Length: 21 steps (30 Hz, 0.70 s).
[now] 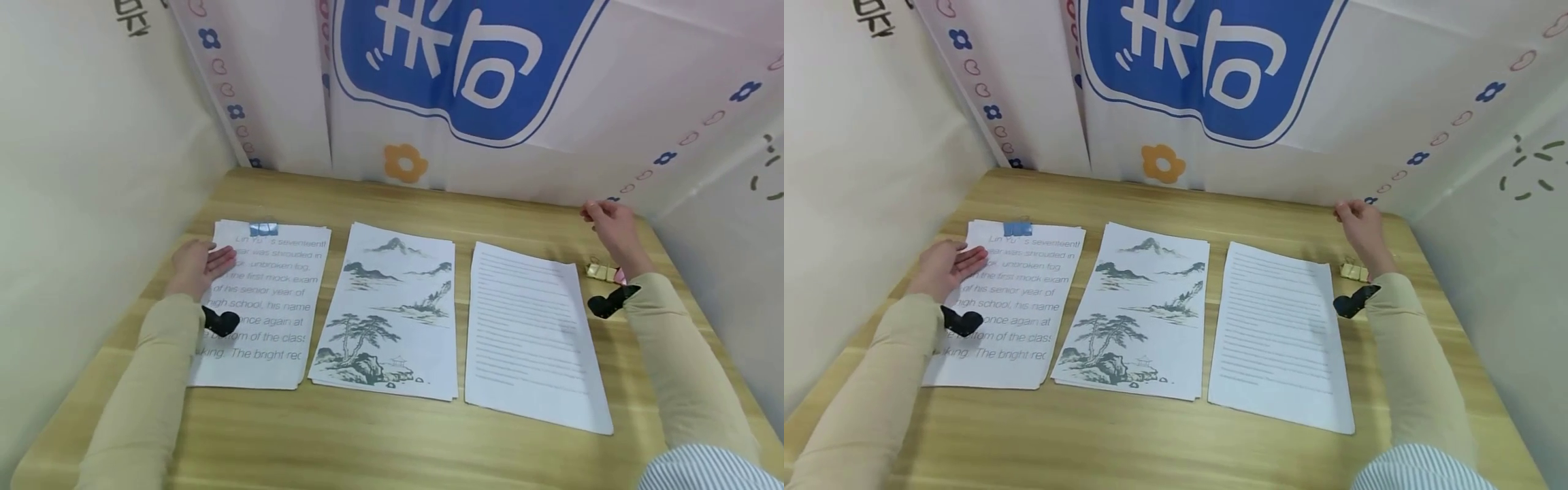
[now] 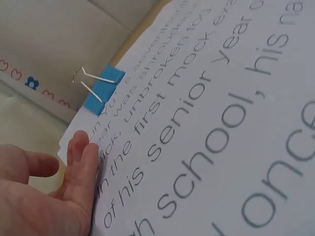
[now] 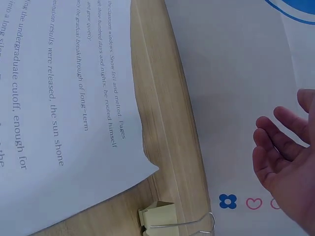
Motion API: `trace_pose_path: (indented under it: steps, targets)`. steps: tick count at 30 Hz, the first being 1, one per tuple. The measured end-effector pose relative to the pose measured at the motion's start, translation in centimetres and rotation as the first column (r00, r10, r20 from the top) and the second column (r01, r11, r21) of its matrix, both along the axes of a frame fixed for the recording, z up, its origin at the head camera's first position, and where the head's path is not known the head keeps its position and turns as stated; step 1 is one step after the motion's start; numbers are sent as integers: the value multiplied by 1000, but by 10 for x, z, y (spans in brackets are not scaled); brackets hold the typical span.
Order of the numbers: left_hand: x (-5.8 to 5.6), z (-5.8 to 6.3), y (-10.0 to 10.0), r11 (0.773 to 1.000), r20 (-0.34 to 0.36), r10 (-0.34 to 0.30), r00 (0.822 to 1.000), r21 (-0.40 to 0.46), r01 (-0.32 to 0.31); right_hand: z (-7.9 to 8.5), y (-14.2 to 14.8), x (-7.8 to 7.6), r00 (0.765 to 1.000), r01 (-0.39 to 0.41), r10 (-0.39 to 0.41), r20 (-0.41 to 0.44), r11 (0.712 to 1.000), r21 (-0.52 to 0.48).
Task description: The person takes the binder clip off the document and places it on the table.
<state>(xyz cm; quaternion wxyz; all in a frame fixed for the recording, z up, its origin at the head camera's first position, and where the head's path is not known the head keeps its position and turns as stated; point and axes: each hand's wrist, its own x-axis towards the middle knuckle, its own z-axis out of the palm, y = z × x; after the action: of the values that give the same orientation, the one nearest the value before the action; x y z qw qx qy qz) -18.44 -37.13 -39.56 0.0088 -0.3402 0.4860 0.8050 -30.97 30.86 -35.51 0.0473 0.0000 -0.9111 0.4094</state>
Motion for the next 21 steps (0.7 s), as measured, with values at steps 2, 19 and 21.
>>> trace_pose_path:
  steps: [2, 19, 21]
  targets:
    - [1, -3, -6, 999, -9, -36, 999, 24, 36, 0, -3, 1, 1000, -10, 10, 10, 1000, 6]
    - [-5, -1, -17, 977, 41, -207, 977, 55, 205, -9, -14, 8, 999, -30, 29, 31, 999, 29]
    - [-4, -1, -15, 980, 52, -199, 979, 26, 198, -10, -17, 6, 999, -37, 36, 30, 999, 28]
